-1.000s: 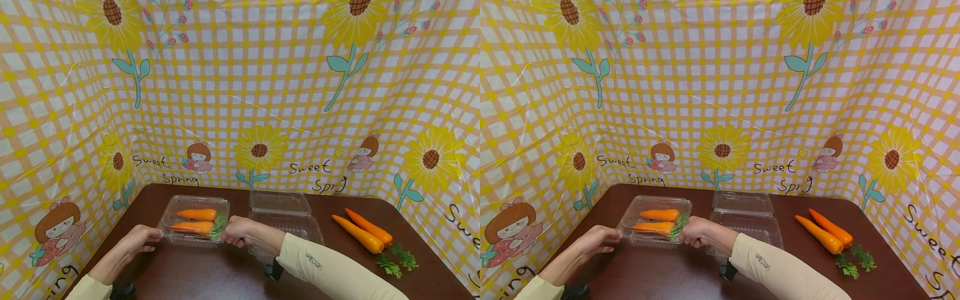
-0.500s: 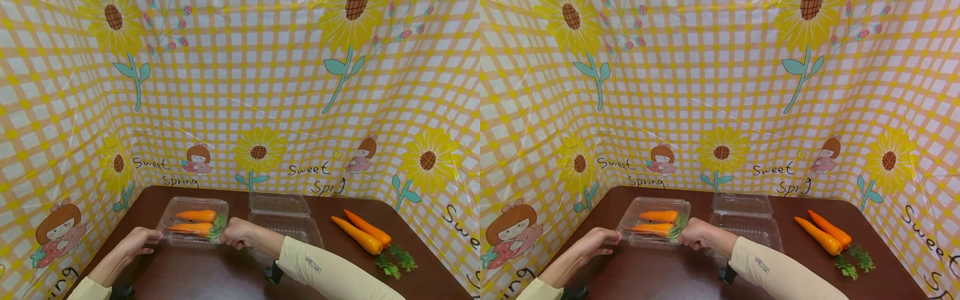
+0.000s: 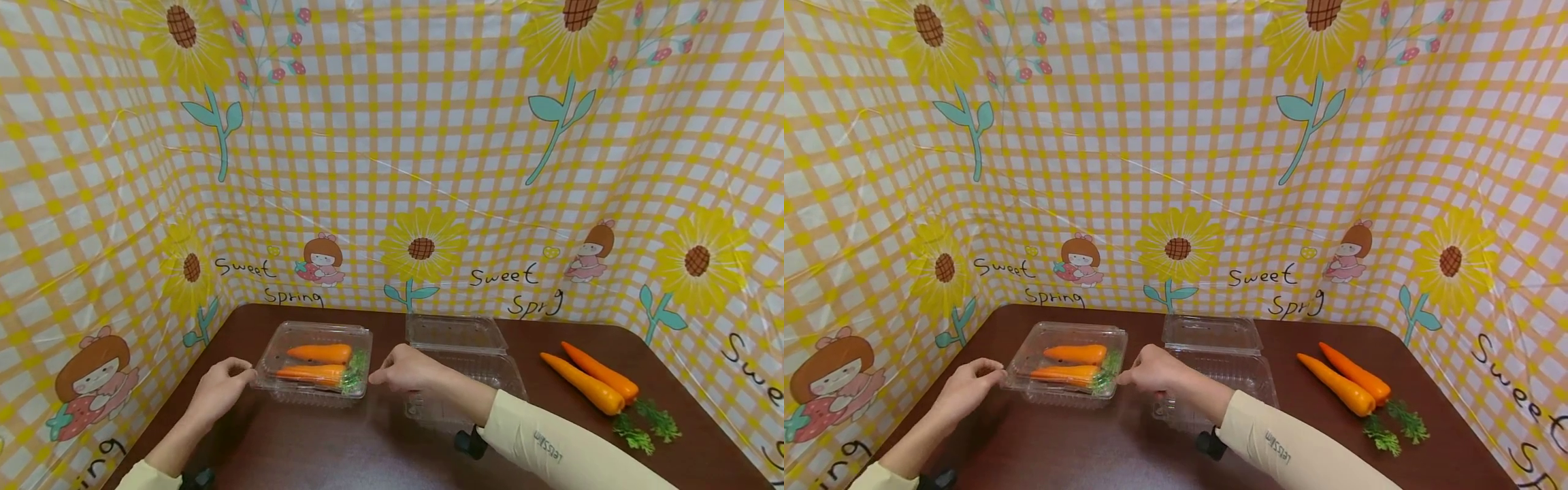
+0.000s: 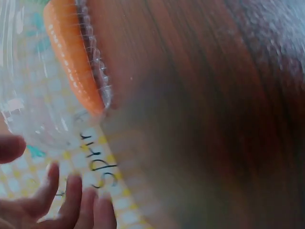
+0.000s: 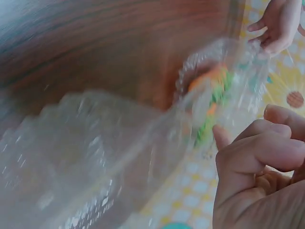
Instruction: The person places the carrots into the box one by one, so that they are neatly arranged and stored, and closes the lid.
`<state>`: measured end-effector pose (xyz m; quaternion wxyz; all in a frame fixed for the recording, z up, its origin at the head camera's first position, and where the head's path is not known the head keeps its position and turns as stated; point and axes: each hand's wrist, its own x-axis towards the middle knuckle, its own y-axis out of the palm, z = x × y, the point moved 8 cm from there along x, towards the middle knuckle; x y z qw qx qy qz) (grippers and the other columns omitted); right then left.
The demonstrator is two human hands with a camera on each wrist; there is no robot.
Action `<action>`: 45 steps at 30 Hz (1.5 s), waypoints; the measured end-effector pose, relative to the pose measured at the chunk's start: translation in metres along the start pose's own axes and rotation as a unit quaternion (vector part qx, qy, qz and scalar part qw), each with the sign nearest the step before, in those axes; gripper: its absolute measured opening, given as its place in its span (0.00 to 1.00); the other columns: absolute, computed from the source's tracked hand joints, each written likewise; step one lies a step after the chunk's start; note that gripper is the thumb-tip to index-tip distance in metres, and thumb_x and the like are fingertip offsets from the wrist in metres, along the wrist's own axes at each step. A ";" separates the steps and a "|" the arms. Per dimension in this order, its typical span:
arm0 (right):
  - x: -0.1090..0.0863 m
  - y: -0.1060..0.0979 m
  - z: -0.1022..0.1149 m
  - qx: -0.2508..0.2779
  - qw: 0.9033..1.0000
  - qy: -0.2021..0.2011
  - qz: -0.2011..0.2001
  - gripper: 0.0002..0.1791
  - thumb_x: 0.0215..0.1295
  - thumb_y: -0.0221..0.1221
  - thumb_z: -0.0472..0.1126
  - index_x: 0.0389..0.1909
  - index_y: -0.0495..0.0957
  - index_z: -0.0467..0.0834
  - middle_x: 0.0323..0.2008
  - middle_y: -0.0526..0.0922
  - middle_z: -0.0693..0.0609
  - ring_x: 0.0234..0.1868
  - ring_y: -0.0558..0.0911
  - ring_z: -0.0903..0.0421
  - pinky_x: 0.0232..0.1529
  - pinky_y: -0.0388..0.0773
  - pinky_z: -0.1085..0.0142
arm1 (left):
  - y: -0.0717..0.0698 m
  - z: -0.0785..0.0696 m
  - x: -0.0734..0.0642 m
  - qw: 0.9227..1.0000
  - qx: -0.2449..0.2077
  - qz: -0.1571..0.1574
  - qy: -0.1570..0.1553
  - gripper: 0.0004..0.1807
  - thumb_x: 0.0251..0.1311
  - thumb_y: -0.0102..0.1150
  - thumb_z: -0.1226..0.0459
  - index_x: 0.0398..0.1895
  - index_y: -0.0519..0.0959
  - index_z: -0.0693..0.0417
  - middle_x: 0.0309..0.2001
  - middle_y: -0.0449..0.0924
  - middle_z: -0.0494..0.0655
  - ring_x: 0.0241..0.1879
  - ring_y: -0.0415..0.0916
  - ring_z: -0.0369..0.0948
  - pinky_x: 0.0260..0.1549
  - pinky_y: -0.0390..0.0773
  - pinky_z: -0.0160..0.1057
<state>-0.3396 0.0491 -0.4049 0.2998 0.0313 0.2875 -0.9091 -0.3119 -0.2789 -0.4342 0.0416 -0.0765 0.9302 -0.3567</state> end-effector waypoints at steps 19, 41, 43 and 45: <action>-0.078 -0.084 -0.031 -0.088 0.992 -0.001 -0.091 0.19 0.70 0.62 0.53 0.55 0.82 0.46 0.50 0.84 0.51 0.49 0.81 0.52 0.44 0.79 0.56 | 0.063 -0.142 -0.077 0.941 0.061 -0.074 0.324 0.16 0.61 0.69 0.62 0.51 0.79 0.41 0.50 0.77 0.35 0.53 0.75 0.40 0.49 0.78 0.50; -0.136 -0.142 -0.097 -0.055 0.982 0.026 -0.181 0.27 0.68 0.63 0.54 0.63 0.77 0.44 0.21 0.67 0.52 0.14 0.57 0.60 0.17 0.61 0.67 | 0.178 -0.176 -0.065 0.955 -0.002 0.178 0.239 0.34 0.72 0.52 0.44 0.73 0.65 0.52 0.68 0.68 0.51 0.60 0.75 0.49 0.50 0.79 0.52; -0.141 -0.145 -0.104 -0.048 0.980 0.033 -0.191 0.27 0.68 0.64 0.54 0.63 0.77 0.44 0.21 0.67 0.52 0.13 0.57 0.60 0.15 0.60 0.68 | 0.185 -0.176 -0.062 0.955 -0.001 0.187 0.231 0.35 0.72 0.51 0.44 0.74 0.63 0.53 0.69 0.67 0.53 0.61 0.74 0.50 0.52 0.78 0.54; -0.146 -0.148 -0.111 -0.042 0.978 0.039 -0.200 0.28 0.68 0.64 0.54 0.63 0.77 0.43 0.21 0.67 0.52 0.13 0.57 0.60 0.14 0.60 0.68 | 0.190 -0.176 -0.060 0.954 0.002 0.193 0.228 0.36 0.73 0.51 0.44 0.75 0.61 0.55 0.69 0.66 0.55 0.60 0.74 0.50 0.54 0.77 0.54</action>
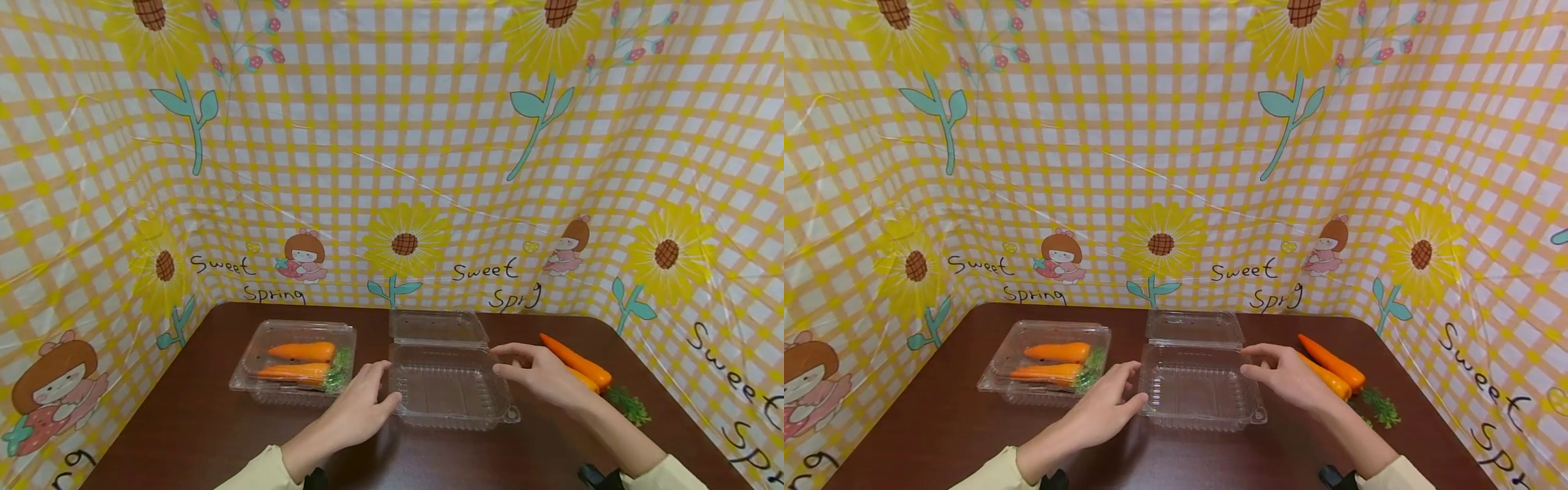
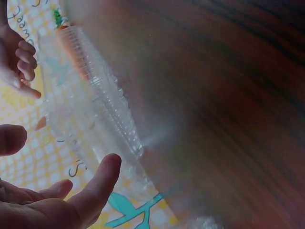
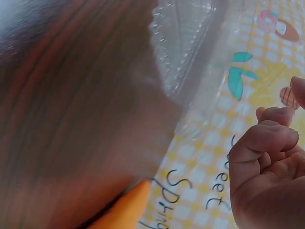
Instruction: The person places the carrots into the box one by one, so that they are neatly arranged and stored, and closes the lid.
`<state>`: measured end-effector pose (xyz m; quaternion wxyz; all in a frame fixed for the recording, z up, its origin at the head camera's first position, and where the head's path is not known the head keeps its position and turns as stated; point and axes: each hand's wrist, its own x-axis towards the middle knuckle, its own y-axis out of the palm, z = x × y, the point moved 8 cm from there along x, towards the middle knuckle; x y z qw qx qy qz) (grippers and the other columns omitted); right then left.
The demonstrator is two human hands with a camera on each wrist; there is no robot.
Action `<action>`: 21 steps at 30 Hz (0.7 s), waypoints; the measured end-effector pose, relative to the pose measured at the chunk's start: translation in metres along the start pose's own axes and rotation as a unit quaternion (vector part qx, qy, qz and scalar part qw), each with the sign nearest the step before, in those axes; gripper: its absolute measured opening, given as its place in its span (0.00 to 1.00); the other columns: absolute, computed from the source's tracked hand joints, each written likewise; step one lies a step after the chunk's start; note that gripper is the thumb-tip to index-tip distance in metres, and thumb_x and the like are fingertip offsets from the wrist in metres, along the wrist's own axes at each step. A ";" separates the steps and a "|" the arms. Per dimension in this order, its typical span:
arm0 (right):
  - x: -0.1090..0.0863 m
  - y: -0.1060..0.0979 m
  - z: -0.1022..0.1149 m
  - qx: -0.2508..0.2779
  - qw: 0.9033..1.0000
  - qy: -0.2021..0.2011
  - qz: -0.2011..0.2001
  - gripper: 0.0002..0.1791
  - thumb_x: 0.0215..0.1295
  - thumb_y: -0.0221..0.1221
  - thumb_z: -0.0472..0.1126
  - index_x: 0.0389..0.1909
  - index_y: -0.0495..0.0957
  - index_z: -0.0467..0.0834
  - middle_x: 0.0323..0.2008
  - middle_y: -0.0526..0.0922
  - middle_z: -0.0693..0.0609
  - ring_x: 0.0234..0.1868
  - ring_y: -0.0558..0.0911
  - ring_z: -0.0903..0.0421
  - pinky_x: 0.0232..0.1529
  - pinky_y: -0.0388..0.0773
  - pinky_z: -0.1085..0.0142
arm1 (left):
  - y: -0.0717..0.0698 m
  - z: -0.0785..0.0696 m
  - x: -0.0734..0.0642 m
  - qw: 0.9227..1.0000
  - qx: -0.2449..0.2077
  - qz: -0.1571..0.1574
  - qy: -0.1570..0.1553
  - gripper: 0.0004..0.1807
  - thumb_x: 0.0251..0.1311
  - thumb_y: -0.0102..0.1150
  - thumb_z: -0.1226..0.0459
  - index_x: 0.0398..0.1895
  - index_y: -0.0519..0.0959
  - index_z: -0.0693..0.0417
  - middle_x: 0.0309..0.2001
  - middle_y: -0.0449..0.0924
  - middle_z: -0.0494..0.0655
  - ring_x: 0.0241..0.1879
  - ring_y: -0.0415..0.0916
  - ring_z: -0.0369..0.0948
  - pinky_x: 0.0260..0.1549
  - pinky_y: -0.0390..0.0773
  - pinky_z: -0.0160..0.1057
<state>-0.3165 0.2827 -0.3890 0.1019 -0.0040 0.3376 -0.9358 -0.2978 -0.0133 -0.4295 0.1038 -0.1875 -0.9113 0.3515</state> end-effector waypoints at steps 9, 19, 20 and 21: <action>-0.002 -0.011 -0.026 0.021 0.999 0.028 -0.019 0.32 0.68 0.63 0.56 0.66 0.74 0.42 0.29 0.70 0.49 0.14 0.59 0.60 0.16 0.64 0.66 | 0.012 0.007 0.010 1.000 0.004 -0.004 -0.006 0.36 0.71 0.55 0.46 0.75 0.63 0.56 0.67 0.71 0.56 0.55 0.76 0.48 0.51 0.77 0.55; -0.008 -0.033 -0.056 0.037 0.997 0.054 -0.044 0.38 0.67 0.64 0.58 0.72 0.69 0.43 0.25 0.70 0.52 0.12 0.59 0.61 0.16 0.66 0.64 | 0.013 0.011 0.013 1.000 -0.004 -0.015 -0.013 0.36 0.69 0.59 0.49 0.75 0.64 0.54 0.64 0.72 0.54 0.57 0.76 0.50 0.51 0.79 0.53; -0.008 -0.036 -0.060 0.040 0.997 0.055 -0.046 0.39 0.67 0.64 0.57 0.72 0.68 0.42 0.23 0.68 0.54 0.12 0.60 0.61 0.16 0.66 0.64 | 0.013 0.011 0.013 1.000 -0.004 -0.014 -0.014 0.36 0.69 0.59 0.49 0.75 0.64 0.53 0.64 0.72 0.54 0.57 0.76 0.50 0.51 0.79 0.54; -0.008 -0.038 -0.063 0.041 0.996 0.055 -0.048 0.39 0.67 0.64 0.57 0.73 0.67 0.42 0.22 0.67 0.55 0.12 0.60 0.61 0.16 0.66 0.64 | 0.013 0.012 0.013 1.000 -0.004 -0.014 -0.015 0.36 0.69 0.59 0.49 0.75 0.64 0.53 0.64 0.73 0.54 0.57 0.76 0.50 0.51 0.79 0.54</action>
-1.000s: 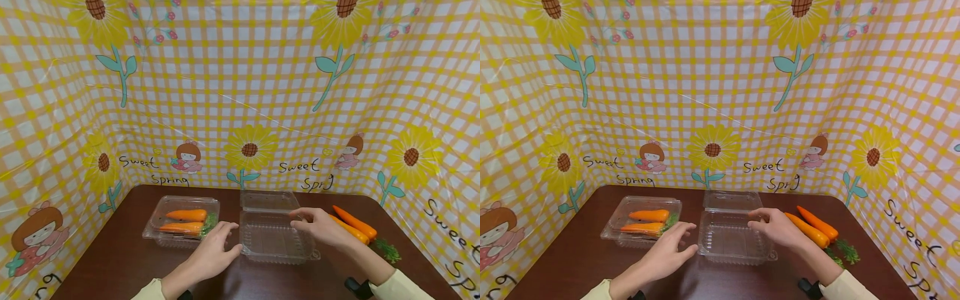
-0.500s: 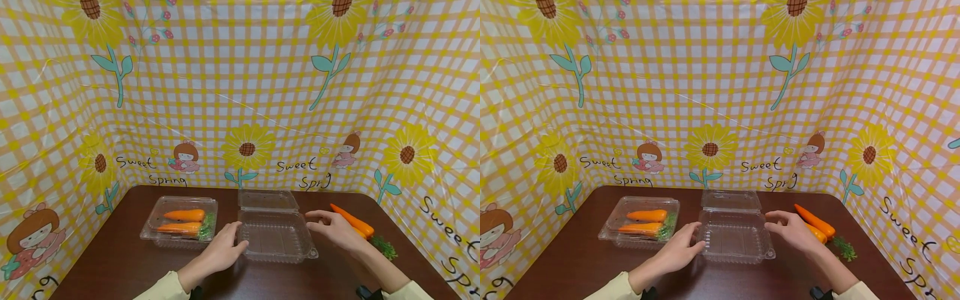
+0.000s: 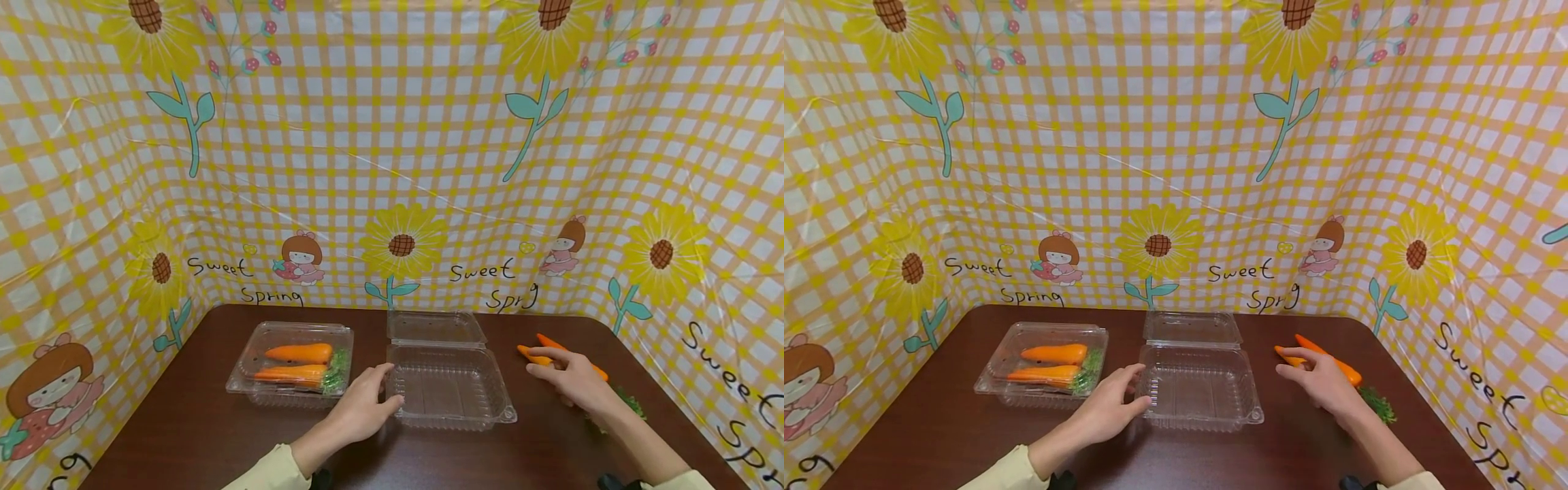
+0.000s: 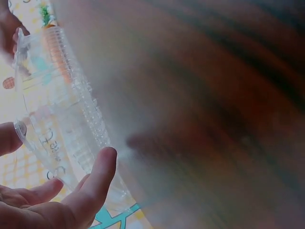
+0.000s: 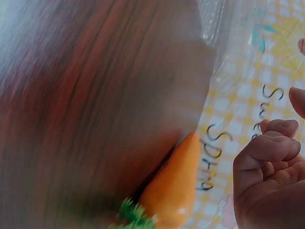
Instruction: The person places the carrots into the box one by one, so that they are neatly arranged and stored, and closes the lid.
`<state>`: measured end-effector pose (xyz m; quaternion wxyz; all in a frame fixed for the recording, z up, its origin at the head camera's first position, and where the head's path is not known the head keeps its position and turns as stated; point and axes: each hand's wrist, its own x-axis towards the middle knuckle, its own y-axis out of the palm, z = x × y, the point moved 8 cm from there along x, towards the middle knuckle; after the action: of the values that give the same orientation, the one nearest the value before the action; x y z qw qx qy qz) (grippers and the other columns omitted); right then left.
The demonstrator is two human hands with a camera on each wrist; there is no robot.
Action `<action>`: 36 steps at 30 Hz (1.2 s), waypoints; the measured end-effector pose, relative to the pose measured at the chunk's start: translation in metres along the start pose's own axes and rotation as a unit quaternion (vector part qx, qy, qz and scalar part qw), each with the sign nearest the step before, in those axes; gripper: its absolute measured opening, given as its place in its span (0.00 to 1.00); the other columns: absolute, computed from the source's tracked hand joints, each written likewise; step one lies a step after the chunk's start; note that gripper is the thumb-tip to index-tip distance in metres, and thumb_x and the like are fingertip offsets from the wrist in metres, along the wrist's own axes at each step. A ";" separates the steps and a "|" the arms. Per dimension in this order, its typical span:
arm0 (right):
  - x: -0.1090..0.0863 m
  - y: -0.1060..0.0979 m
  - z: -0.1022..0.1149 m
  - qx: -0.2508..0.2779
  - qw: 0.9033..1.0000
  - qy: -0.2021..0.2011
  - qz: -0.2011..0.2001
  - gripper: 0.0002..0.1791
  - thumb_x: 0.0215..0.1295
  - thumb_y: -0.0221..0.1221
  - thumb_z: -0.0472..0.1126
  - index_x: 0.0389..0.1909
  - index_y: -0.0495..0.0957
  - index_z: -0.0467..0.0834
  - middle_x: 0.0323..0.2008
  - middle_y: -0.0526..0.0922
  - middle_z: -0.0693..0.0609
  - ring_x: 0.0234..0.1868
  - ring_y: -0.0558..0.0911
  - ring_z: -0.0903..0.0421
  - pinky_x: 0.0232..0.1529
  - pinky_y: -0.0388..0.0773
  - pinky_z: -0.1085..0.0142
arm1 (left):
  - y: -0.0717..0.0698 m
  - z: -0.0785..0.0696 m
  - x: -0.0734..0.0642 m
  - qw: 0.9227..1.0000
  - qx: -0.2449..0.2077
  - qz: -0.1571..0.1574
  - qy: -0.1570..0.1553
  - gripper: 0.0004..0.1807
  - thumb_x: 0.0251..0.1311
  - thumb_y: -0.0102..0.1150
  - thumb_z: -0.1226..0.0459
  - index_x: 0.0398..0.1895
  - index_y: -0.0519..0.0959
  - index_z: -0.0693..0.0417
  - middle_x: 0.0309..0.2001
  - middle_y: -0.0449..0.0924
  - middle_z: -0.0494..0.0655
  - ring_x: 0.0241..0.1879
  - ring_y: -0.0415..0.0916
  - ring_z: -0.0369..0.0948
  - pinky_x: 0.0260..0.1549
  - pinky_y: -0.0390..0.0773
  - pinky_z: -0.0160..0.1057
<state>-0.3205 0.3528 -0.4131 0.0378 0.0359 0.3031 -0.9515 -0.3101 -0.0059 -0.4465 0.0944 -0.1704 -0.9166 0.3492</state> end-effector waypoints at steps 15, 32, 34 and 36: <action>0.006 -0.038 -0.039 -0.082 0.995 0.021 -0.059 0.41 0.68 0.63 0.58 0.72 0.67 0.35 0.60 0.76 0.27 0.44 0.79 0.47 0.31 0.71 0.67 | 0.000 0.000 0.000 1.000 -0.003 -0.001 0.002 0.36 0.68 0.61 0.48 0.75 0.64 0.52 0.58 0.75 0.53 0.55 0.75 0.49 0.49 0.78 0.55; 0.005 -0.048 -0.075 -0.036 0.995 0.092 -0.032 0.48 0.66 0.63 0.60 0.73 0.60 0.29 0.69 0.59 0.22 0.32 0.72 0.53 0.29 0.66 0.65 | -0.002 -0.001 -0.002 1.000 0.009 -0.006 0.002 0.38 0.67 0.61 0.46 0.75 0.65 0.52 0.60 0.75 0.53 0.60 0.74 0.53 0.53 0.76 0.59; 0.006 -0.048 -0.076 -0.031 0.995 0.094 -0.027 0.49 0.67 0.63 0.60 0.73 0.59 0.27 0.73 0.49 0.22 0.48 0.75 0.44 0.34 0.70 0.65 | -0.002 -0.001 -0.002 1.000 0.008 -0.006 0.000 0.37 0.67 0.61 0.47 0.75 0.65 0.52 0.60 0.75 0.53 0.60 0.74 0.53 0.54 0.76 0.59; 0.006 -0.048 -0.079 -0.025 0.995 0.098 -0.025 0.50 0.67 0.63 0.59 0.73 0.58 0.26 0.73 0.49 0.21 0.58 0.71 0.36 0.38 0.73 0.65 | -0.002 -0.001 -0.002 1.000 0.007 -0.008 -0.001 0.37 0.67 0.62 0.48 0.74 0.65 0.52 0.60 0.75 0.54 0.60 0.74 0.53 0.54 0.76 0.59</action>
<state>-0.3279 0.4370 -0.4501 -0.0146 0.1203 0.3301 -0.9361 -0.3085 -0.0077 -0.4443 0.0970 -0.1623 -0.9155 0.3550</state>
